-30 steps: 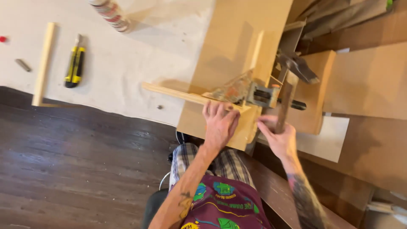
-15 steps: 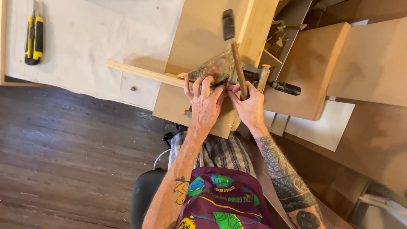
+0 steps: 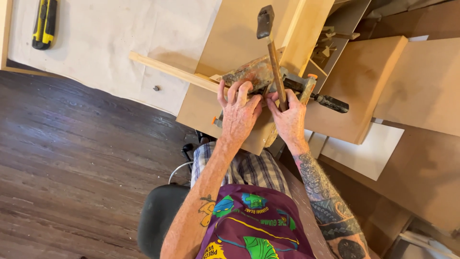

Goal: Applying wood glue to mitered joints and securing them in a corner clamp to assemble a wooden frame.

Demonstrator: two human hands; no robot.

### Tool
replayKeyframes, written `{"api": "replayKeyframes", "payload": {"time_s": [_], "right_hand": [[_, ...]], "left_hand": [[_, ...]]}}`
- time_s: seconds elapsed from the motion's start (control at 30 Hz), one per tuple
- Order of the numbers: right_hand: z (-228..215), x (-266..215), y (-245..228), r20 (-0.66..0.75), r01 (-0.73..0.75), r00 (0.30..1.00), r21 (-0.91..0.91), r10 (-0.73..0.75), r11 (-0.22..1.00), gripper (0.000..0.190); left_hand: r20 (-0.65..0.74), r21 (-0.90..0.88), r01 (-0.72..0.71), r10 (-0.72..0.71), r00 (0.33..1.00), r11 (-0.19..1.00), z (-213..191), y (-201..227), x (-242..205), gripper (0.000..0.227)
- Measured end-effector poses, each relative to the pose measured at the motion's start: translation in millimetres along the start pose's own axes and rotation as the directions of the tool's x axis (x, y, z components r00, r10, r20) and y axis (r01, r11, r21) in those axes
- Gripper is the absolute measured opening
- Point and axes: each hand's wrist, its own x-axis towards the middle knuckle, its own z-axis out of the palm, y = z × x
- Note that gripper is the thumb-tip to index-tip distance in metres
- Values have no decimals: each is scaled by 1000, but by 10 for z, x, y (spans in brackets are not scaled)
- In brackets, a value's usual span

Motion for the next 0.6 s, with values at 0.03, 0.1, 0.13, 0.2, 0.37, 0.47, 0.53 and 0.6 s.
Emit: {"api": "replayKeyframes", "payload": {"time_s": [0.03,0.1,0.13,0.2,0.37,0.47,0.53,0.6], "right_hand": [[-1,-1,11,-3,11,1000,1,-11,1000,15],[1,-2,20,-7,20,1000,1,-20,1000,16],[4,-1,16,-4,18,1000,3,-18,1000,16],[9,4,27,-4,17,1000,4,-17,1000,15],[22,-19,57,-14,20,1000,24,-19,1000,16],[23,-16,5,-17,24,1000,31,-23,999,17],[29,-9,48,-16,24,1000,33,-23,999,17],[28,-11,83,-15,21,1000,32,-20,999,18]], "left_hand": [[6,-2,-3,3,1000,1000,6,2,-8,14],[14,-4,-6,6,1000,1000,-5,10,-7,15],[20,3,-2,2,1000,1000,-24,16,3,15],[26,9,-1,0,1000,1000,-28,19,15,14],[8,-10,-6,6,1000,1000,-9,13,1,13],[6,-35,11,-11,1000,999,-50,32,28,13],[12,-46,13,-12,1000,999,-66,30,23,16],[20,-60,16,-15,1000,998,-64,30,10,18]]}}
